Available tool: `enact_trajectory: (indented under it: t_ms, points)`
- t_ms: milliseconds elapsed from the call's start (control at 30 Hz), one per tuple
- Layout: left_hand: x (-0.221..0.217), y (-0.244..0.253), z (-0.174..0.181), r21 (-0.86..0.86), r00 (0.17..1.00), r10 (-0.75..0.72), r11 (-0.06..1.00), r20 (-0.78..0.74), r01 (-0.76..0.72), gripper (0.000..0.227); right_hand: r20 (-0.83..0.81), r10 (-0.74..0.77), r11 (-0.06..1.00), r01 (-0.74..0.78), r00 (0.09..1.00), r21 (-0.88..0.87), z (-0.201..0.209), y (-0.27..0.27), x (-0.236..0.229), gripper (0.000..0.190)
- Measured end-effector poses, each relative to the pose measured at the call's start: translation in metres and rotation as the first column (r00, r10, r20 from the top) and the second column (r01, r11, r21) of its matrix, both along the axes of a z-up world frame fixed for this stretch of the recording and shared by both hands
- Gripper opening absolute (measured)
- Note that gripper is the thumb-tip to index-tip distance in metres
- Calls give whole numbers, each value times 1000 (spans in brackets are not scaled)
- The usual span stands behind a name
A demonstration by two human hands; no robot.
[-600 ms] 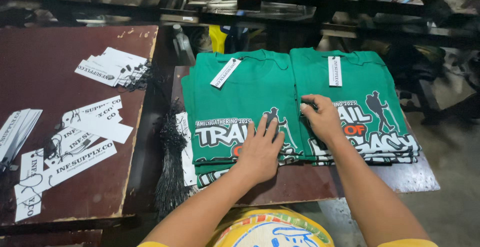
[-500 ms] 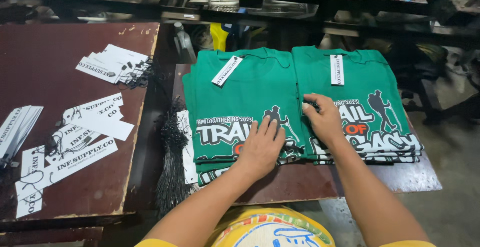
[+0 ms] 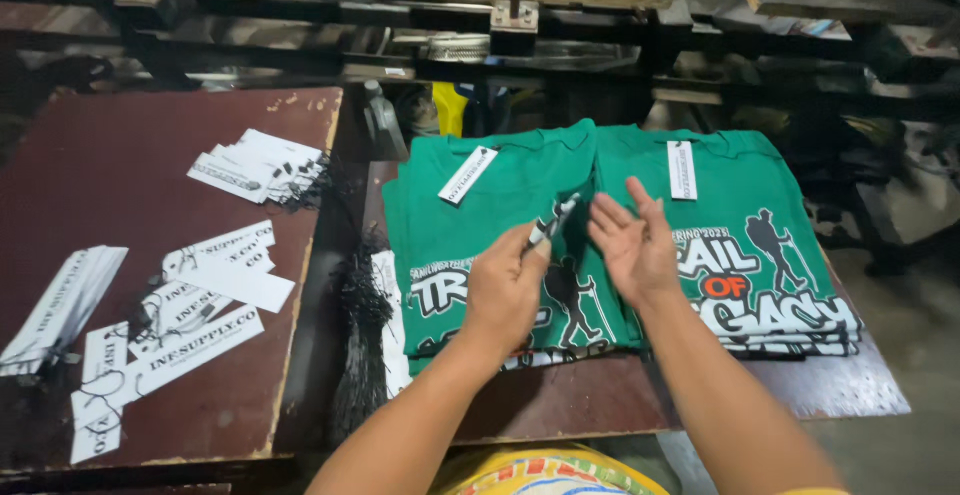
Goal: The person repeatedly picks up white tags with black strings and attaches them to the necks of green t-shirts. They thread the string through the collar area and secure the tag, then place the shirt on a stack. The process is repeated for multiple shirts.
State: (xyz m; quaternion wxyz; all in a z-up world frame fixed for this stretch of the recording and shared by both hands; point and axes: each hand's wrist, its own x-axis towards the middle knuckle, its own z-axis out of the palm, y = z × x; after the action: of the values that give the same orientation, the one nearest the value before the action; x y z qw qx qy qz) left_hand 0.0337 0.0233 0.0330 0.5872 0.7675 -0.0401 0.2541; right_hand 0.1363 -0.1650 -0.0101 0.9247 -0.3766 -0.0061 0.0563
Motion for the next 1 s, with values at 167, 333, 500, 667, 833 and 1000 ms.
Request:
enact_trajectory:
  t_ms: [167, 333, 500, 667, 833, 1000]
  points:
    - [-19, -8, -29, 378, 994, -85, 925, 72, 52, 40, 158, -15, 970, 53, 987, -238, -30, 20, 69, 76]
    - [-36, 9, -37, 785, 997, -55, 614, -59, 80, 63, 305, 48, 804, 144, 951, -577, -8, 28, 98, 73]
    - [-37, 13, -39, 848, 995, -80, 522, -54, 88, 74, 185, 102, 681, 67, 977, -729, -24, 23, 127, 61]
    - [-43, 24, -33, 855, 988, -136, 503, -68, 128, 72, -10, 43, 690, -37, 999, -722, -13, 35, 122, 61]
    - [-46, 38, -51, 861, 990, -143, 501, -20, 90, 62, 94, 17, 539, 70, 995, -840, -23, 32, 129, 66]
    - [-46, 34, -68, 863, 999, 22, 505, 27, -35, 78, 131, 74, 539, 71, 989, -839, -17, 34, 127, 78]
